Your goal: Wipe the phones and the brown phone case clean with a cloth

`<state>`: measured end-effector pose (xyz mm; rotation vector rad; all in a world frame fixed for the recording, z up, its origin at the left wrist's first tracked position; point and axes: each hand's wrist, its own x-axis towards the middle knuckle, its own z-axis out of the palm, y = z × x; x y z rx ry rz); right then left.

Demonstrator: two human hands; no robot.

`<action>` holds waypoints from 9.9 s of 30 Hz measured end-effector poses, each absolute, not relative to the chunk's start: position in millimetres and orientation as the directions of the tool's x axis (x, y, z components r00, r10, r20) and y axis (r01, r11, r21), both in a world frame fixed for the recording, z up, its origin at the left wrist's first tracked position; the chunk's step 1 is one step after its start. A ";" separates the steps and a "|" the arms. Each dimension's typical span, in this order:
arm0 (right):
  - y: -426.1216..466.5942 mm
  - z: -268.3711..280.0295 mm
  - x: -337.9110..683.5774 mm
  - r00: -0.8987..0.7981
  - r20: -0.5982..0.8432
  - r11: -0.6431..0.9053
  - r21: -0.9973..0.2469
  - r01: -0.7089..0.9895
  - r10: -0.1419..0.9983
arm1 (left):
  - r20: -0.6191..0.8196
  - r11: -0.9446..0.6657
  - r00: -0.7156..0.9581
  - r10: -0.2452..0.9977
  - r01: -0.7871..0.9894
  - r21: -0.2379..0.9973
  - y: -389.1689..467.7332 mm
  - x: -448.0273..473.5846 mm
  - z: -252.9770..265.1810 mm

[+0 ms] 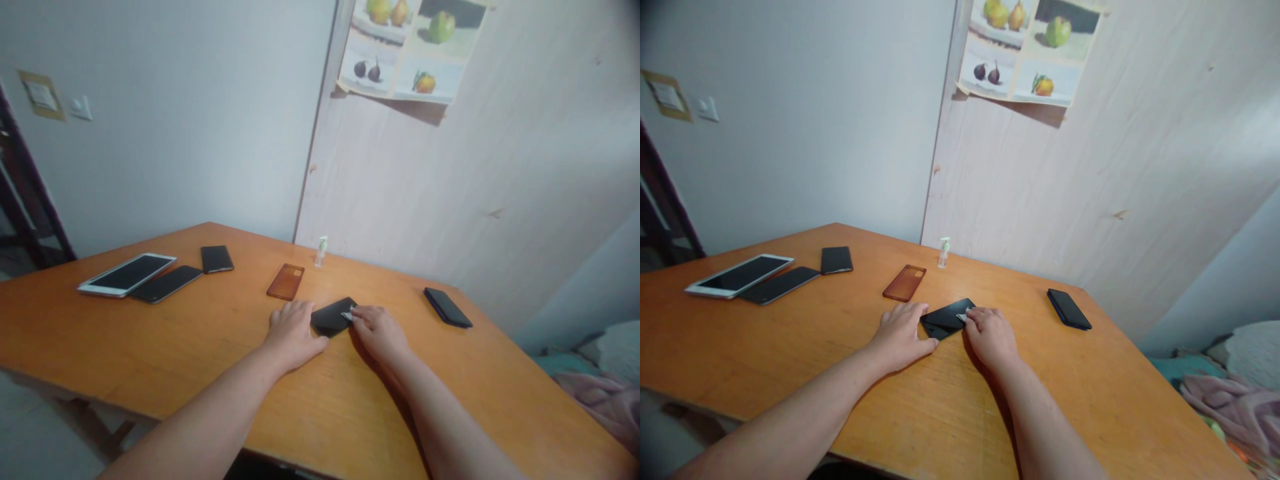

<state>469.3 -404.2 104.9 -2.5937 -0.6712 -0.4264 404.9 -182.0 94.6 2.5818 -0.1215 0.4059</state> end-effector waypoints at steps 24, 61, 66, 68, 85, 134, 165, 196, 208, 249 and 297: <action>-384.7 125.3 418.0 0.738 -0.075 -0.706 -0.372 0.603 0.670 | 0.337 -0.876 0.942 -0.015 -0.175 0.450 -185.4 400.6 97.3; -369.2 125.2 424.5 0.745 0.041 -0.717 -0.239 0.654 0.666 | 0.352 -0.824 0.929 -0.113 -0.286 0.490 -188.2 397.7 98.7; -367.1 123.7 433.2 0.821 0.041 -0.787 -0.261 0.558 0.569 | 0.329 -0.823 0.939 -0.097 -0.262 0.505 -188.1 398.1 97.9; -369.9 122.5 437.6 0.873 0.050 -0.844 -0.234 0.483 0.486 | 0.315 -0.829 0.945 -0.091 -0.247 0.501 -188.3 398.3 98.1; -364.3 132.8 420.8 0.743 0.042 -0.704 -0.287 0.650 0.668 | 0.279 -0.820 0.959 -0.059 -0.206 0.534 -187.8 401.2 97.3; -378.0 125.5 430.6 0.808 0.058 -0.790 -0.180 0.586 0.586 | 0.351 -0.848 0.931 -0.099 -0.264 0.460 -187.8 402.3 95.1; -390.7 134.5 407.7 0.753 0.028 -0.728 -0.235 0.644 0.658 | 0.375 -0.864 0.920 -0.118 -0.281 0.417 -176.3 410.7 86.5; -395.3 144.5 415.7 0.868 0.045 -0.856 -0.146 0.496 0.495 | 0.359 -0.864 0.925 -0.124 -0.279 0.420 -176.9 408.6 92.5; -388.8 140.7 413.5 0.841 0.071 -0.826 -0.160 0.540 0.536 | 0.328 -0.874 0.936 -0.124 -0.260 0.411 -178.5 407.0 93.8; -352.5 132.4 419.5 0.718 0.092 -0.670 -0.295 0.681 0.690 | 0.326 -0.833 0.943 -0.071 -0.236 0.501 -182.4 407.3 91.3; -372.7 121.2 435.5 0.844 0.078 -0.820 -0.206 0.534 0.530 | 0.302 -0.826 0.951 -0.070 -0.225 0.517 -183.5 404.6 95.5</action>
